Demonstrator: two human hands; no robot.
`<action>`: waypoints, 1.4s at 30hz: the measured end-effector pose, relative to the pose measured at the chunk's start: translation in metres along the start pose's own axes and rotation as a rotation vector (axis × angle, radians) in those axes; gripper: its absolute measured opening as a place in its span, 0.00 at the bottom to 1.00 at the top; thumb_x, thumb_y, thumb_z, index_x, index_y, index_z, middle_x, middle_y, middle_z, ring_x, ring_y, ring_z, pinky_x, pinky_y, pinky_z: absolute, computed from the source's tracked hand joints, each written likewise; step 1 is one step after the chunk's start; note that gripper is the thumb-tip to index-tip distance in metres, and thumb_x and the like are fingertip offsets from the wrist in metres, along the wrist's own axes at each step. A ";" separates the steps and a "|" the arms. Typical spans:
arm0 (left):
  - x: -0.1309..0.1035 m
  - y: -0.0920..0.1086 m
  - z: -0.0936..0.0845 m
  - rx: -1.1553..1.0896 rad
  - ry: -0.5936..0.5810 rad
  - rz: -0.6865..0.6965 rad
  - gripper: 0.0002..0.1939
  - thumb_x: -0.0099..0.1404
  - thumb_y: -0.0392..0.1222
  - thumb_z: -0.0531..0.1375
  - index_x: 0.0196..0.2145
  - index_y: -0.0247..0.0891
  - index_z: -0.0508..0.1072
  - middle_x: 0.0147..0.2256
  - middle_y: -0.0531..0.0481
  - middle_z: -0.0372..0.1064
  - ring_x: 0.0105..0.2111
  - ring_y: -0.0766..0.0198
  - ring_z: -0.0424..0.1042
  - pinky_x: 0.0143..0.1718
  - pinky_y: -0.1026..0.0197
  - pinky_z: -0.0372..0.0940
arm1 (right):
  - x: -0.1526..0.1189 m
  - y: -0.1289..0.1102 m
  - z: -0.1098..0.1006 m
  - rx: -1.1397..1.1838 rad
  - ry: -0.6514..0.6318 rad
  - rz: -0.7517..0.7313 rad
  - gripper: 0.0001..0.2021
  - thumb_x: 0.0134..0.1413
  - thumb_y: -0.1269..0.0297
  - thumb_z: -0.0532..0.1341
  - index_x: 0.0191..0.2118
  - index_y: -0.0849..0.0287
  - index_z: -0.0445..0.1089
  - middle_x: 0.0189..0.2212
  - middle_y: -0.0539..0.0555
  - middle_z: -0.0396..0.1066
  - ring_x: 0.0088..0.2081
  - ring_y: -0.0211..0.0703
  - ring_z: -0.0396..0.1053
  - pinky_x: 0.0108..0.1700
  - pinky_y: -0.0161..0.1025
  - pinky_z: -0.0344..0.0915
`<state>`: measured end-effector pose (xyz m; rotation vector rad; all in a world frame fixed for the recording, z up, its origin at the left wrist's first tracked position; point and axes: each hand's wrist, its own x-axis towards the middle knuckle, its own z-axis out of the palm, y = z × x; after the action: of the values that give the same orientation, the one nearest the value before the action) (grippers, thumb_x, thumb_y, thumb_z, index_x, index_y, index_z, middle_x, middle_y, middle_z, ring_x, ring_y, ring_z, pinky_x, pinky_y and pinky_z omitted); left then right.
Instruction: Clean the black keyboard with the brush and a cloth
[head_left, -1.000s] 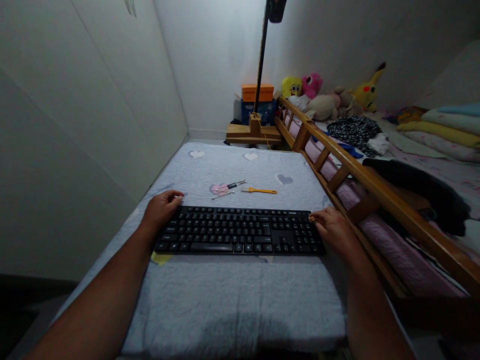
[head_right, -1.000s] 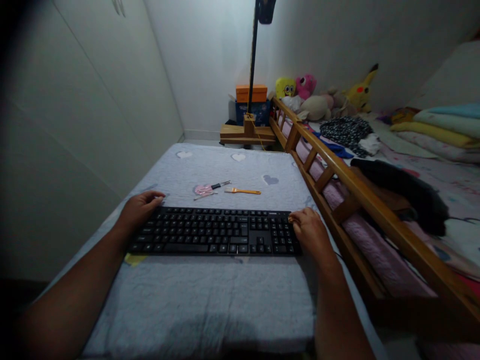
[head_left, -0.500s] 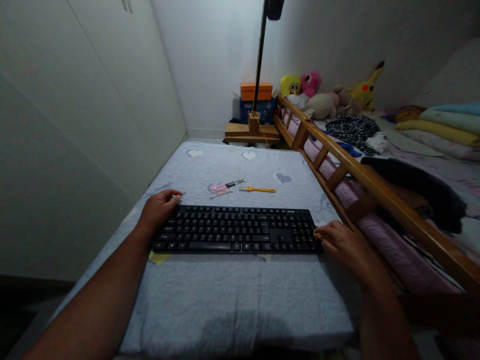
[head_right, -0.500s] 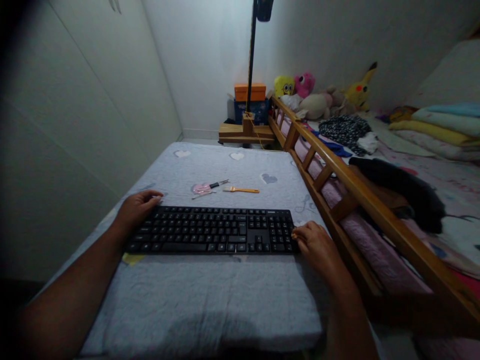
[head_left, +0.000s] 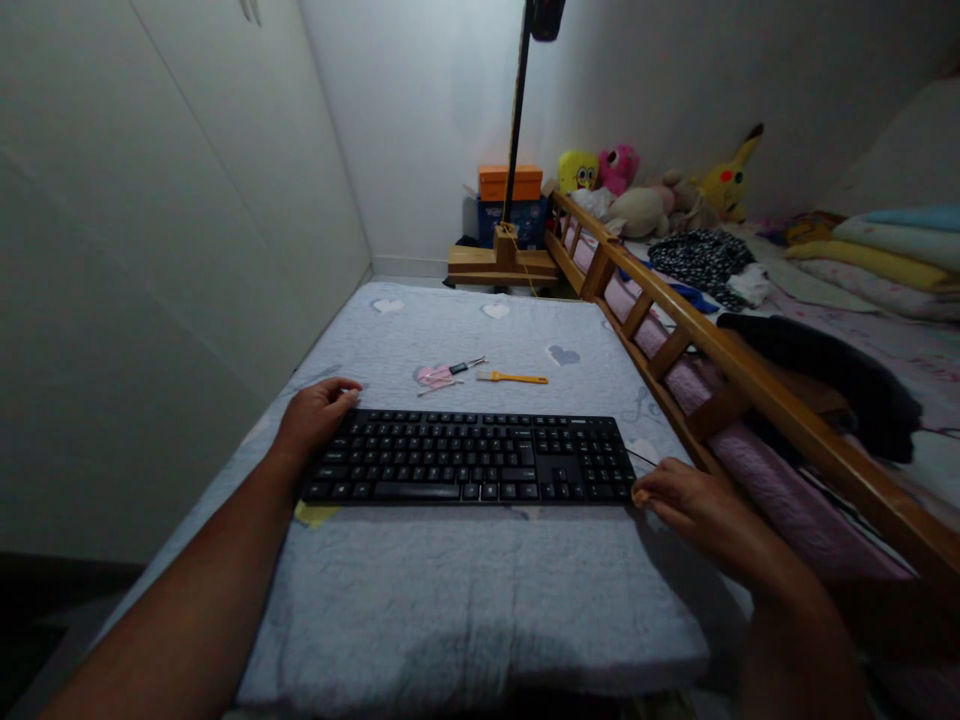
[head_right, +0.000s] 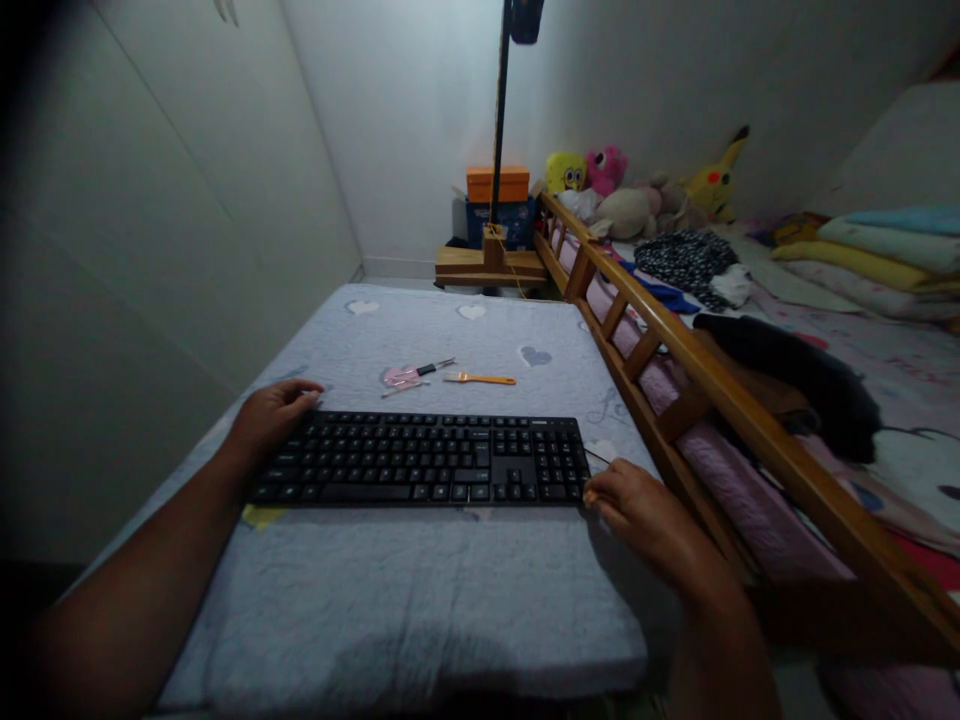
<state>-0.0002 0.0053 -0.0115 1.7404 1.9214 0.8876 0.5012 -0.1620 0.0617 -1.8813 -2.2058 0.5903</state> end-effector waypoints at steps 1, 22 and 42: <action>0.000 -0.001 0.000 -0.001 0.000 0.003 0.22 0.55 0.56 0.56 0.38 0.38 0.78 0.30 0.49 0.75 0.30 0.56 0.71 0.33 0.59 0.62 | 0.005 -0.001 -0.002 0.004 0.018 -0.008 0.12 0.59 0.63 0.57 0.33 0.54 0.79 0.32 0.55 0.75 0.35 0.47 0.73 0.39 0.39 0.69; 0.001 0.000 0.002 0.022 0.009 0.000 0.23 0.54 0.56 0.56 0.38 0.38 0.79 0.31 0.48 0.76 0.31 0.55 0.72 0.34 0.58 0.62 | 0.066 0.014 0.022 -0.072 0.281 -0.020 0.11 0.58 0.70 0.57 0.37 0.57 0.78 0.35 0.56 0.72 0.39 0.46 0.71 0.44 0.40 0.66; 0.001 -0.001 0.003 0.004 -0.007 -0.008 0.24 0.55 0.56 0.56 0.40 0.37 0.78 0.33 0.48 0.77 0.33 0.55 0.74 0.35 0.59 0.64 | 0.058 0.017 0.024 -0.044 0.278 -0.017 0.10 0.59 0.68 0.58 0.37 0.56 0.79 0.35 0.57 0.72 0.41 0.48 0.71 0.45 0.42 0.67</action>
<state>0.0005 0.0070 -0.0139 1.7345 1.9253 0.8743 0.4963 -0.1078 0.0261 -1.8359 -2.0679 0.2602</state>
